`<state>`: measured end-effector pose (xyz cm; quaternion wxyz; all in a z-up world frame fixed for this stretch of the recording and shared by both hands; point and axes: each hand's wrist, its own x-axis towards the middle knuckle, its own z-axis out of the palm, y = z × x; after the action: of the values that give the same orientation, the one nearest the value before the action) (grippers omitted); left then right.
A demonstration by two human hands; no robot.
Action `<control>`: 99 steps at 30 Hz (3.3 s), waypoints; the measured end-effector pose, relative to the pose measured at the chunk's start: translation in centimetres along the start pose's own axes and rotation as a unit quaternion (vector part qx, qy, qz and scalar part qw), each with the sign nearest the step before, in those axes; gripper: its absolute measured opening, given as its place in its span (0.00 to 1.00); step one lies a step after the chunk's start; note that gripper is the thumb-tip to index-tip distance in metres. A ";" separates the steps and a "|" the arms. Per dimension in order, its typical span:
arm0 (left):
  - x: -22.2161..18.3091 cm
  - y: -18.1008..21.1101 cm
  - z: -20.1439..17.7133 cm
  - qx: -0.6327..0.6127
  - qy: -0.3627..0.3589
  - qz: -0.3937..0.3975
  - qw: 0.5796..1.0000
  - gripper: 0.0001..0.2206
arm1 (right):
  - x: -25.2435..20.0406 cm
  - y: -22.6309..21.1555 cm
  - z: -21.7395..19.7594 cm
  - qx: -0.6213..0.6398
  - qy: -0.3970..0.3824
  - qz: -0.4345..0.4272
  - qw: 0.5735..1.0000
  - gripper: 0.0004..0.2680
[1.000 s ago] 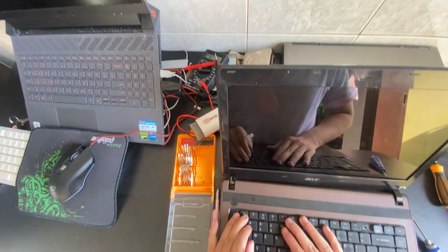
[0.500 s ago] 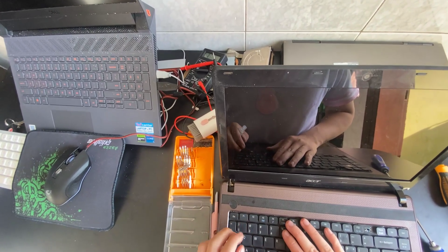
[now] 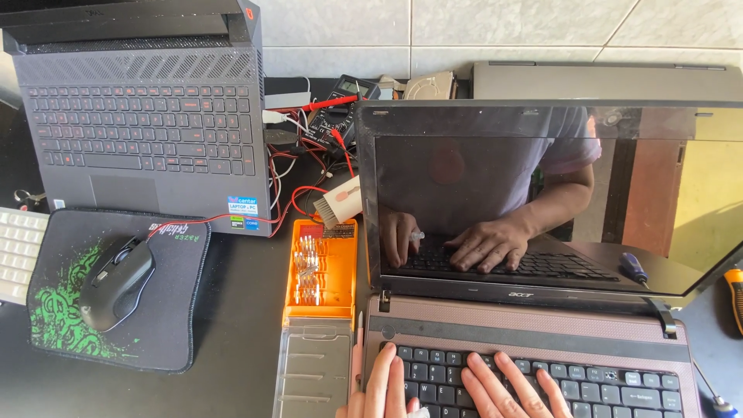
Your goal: Attaching the screen bezel to a laptop, cleaning the screen and keyboard with a cloth, and closing the device.
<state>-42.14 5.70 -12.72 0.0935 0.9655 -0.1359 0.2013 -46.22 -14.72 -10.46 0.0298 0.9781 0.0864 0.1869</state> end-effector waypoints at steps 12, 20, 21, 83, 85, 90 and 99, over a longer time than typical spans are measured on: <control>4.1 1.6 -8.1 -0.069 -0.004 -0.007 0.998 0.17 | 3.0 0.8 -6.5 0.205 0.012 -0.016 0.979 0.23; 4.4 1.9 -9.2 -0.186 -0.039 -0.065 0.980 0.24 | 3.7 -2.7 -7.3 0.191 0.023 -0.120 0.974 0.17; 4.1 1.8 -8.9 -0.189 -0.040 -0.059 0.979 0.24 | 3.6 -3.0 -7.4 0.188 0.023 -0.115 0.975 0.17; 13.8 6.4 -12.4 -0.268 0.202 0.209 0.918 0.07 | 3.6 -3.0 -7.8 0.316 -0.022 -0.183 0.931 0.22; 14.1 6.0 -12.5 -0.272 0.214 0.213 0.914 0.08 | 3.7 -3.1 -8.0 0.304 -0.024 -0.182 0.935 0.23; 14.4 4.9 -12.4 -0.224 0.260 0.176 0.923 0.07 | 3.6 -3.1 -7.9 0.268 -0.015 -0.183 0.946 0.26; 14.1 0.0 -11.8 -0.217 0.314 0.095 0.920 0.07 | 3.5 -3.1 -7.9 0.243 -0.005 -0.182 0.953 0.27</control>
<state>-34.03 5.31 3.74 0.3186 0.7915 -0.2314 0.4675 -46.41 -10.79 -2.09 -0.1747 0.9243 0.3057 0.1471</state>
